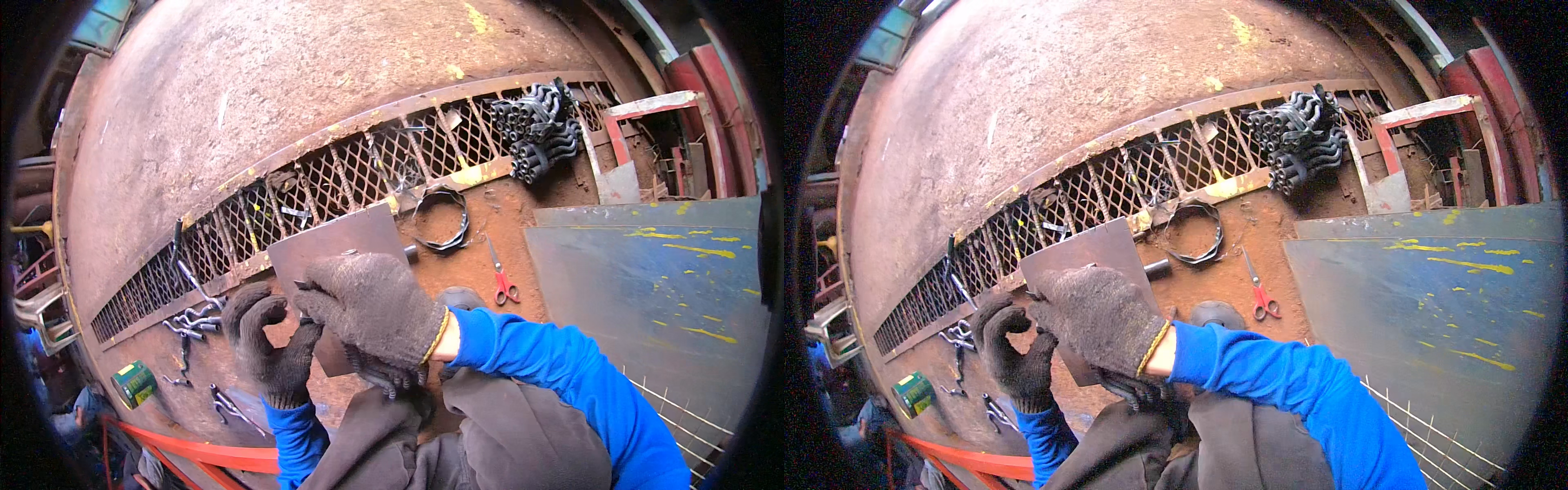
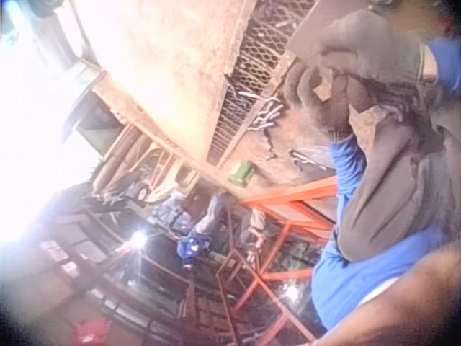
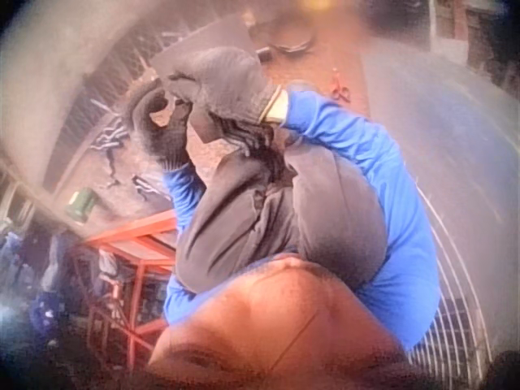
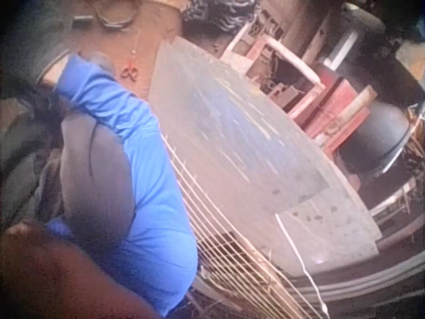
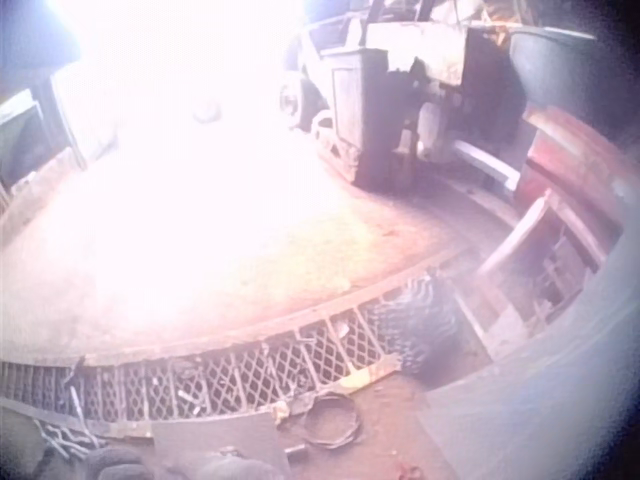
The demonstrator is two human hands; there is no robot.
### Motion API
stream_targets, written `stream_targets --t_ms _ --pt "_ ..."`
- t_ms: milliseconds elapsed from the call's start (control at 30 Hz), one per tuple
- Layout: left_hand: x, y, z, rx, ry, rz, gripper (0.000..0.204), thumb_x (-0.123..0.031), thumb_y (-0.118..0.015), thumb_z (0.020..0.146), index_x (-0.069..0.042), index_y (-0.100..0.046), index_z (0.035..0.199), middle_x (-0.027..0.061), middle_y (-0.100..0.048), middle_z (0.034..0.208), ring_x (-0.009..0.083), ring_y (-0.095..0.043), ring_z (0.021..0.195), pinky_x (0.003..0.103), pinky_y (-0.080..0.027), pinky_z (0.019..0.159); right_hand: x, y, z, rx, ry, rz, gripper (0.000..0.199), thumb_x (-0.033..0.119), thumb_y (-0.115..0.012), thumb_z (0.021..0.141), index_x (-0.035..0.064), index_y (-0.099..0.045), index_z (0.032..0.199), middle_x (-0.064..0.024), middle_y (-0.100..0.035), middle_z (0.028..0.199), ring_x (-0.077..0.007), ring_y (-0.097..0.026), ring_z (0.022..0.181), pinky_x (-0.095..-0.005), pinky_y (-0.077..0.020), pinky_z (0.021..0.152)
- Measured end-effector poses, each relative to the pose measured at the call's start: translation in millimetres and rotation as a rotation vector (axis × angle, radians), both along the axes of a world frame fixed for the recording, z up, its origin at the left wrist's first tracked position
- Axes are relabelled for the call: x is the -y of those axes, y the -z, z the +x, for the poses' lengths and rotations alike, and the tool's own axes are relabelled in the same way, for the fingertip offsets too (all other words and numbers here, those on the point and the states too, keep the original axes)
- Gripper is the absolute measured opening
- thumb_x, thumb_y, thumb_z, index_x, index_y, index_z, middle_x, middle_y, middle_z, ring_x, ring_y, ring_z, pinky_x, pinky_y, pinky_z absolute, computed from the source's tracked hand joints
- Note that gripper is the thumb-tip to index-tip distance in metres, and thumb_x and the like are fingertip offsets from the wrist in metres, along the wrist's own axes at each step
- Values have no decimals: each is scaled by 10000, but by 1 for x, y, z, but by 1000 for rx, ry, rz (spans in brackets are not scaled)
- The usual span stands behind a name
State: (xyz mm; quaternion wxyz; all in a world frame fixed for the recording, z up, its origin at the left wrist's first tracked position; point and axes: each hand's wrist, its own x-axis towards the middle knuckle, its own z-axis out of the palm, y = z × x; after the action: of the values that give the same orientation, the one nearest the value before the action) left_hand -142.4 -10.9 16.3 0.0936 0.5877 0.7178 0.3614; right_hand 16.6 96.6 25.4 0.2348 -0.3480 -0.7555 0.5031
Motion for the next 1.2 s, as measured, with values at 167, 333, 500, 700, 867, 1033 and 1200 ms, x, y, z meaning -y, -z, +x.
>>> stream_targets --t_ms 167,333,500,700,867,1033,1200 --pt "-2 7 5 -158 153 128 380 -35 -829 598 -91 -726 959 111 -677 999 280 -659 925 385 -530 805 -6 3 -1 62 6 -84 238 265 -635 894 28 -616 900 -240 -619 776 -431 -631 771 -517 -477 656" --pt "8 28 5 -118 137 169 323 -15 -773 600 -105 -790 910 104 -723 948 274 -702 889 393 -557 757 -11 1 -1 66 5 -90 240 264 -633 895 25 -622 911 -238 -627 779 -432 -638 776 -508 -487 667" --pt "9 31 -2 -108 180 224 291 -79 -753 643 -120 -790 928 84 -721 946 268 -694 875 400 -559 766 -10 -1 -5 78 25 -108 227 241 -643 895 14 -644 906 -225 -635 795 -416 -647 767 -474 -500 664" --pt "14 39 11 -19 61 274 313 -68 -772 621 -113 -777 931 65 -704 949 269 -681 871 403 -550 761 -6 6 -9 27 105 42 176 207 -657 868 31 -648 872 -214 -640 815 -396 -654 782 -471 -515 671" --pt "26 40 19 130 17 226 306 -16 -786 653 -67 -739 951 105 -696 936 285 -671 872 375 -526 773 -7 13 -9 43 120 129 144 175 -666 868 35 -630 873 -200 -620 808 -397 -635 762 -471 -501 652" --pt "45 33 31 359 -29 101 281 8 -779 692 -43 -691 954 143 -682 960 286 -657 884 380 -525 777 -12 17 -10 46 172 242 118 148 -676 861 39 -634 879 -183 -610 777 -378 -632 727 -456 -493 638" --pt "44 26 30 620 -46 68 75 -79 -659 902 -44 -636 965 139 -693 994 233 -653 905 359 -533 784 -16 25 -10 -190 103 246 115 86 -650 866 34 -654 968 -151 -660 867 -322 -668 791 -398 -525 716"
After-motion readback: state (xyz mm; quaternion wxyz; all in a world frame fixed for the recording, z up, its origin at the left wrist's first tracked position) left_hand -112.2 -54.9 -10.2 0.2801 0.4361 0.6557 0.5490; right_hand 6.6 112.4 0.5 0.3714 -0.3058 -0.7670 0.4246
